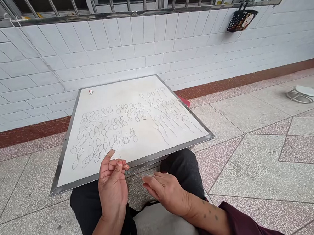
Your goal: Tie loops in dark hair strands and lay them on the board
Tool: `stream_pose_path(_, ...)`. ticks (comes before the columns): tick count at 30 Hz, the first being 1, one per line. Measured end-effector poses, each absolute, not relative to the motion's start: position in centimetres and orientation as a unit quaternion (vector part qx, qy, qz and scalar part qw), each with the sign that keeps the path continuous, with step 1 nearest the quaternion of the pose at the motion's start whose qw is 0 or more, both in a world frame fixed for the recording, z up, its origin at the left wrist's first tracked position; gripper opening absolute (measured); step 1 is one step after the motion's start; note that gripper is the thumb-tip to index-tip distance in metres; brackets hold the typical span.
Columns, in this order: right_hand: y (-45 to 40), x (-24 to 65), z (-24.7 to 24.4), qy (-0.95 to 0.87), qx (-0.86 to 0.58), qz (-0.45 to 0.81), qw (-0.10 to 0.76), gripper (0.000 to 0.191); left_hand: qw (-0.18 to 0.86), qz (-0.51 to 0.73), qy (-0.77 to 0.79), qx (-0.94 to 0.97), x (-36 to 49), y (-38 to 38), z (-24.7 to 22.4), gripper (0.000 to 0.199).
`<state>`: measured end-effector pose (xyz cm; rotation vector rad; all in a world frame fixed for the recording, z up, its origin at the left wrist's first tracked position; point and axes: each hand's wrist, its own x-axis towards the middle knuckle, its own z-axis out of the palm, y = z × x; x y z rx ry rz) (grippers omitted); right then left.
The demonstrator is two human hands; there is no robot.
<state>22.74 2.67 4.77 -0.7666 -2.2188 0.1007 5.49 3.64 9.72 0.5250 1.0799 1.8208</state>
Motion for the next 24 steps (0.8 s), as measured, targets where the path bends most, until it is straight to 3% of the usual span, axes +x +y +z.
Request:
stream_pose_path(7, 2.4, 23.1, 3.9, -0.891, -0.282, 0.063, 0.349, 0.013, 0.416, 0.765, 0.437, 0.226, 4.8, 4.1, 10.2, 0.049)
stream_pose_path(12, 2.1, 22.4, 3.2, -0.888, -0.286, 0.149, 0.327, 0.02, 0.426, 0.763, 0.434, 0.221, 5.1, 4.0, 9.9, 0.048)
stream_pose_path(20, 2.3, 21.8, 3.8, -0.772, -0.321, 0.339, 0.432, 0.013, 0.391, 0.775, 0.439, 0.234, 5.1, 4.0, 10.3, 0.047)
stream_pose_path(24, 2.3, 21.9, 4.9, -0.717, -0.32, 0.438, 0.438, 0.015, 0.385, 0.782, 0.437, 0.222, 5.0, 4.1, 10.4, 0.046)
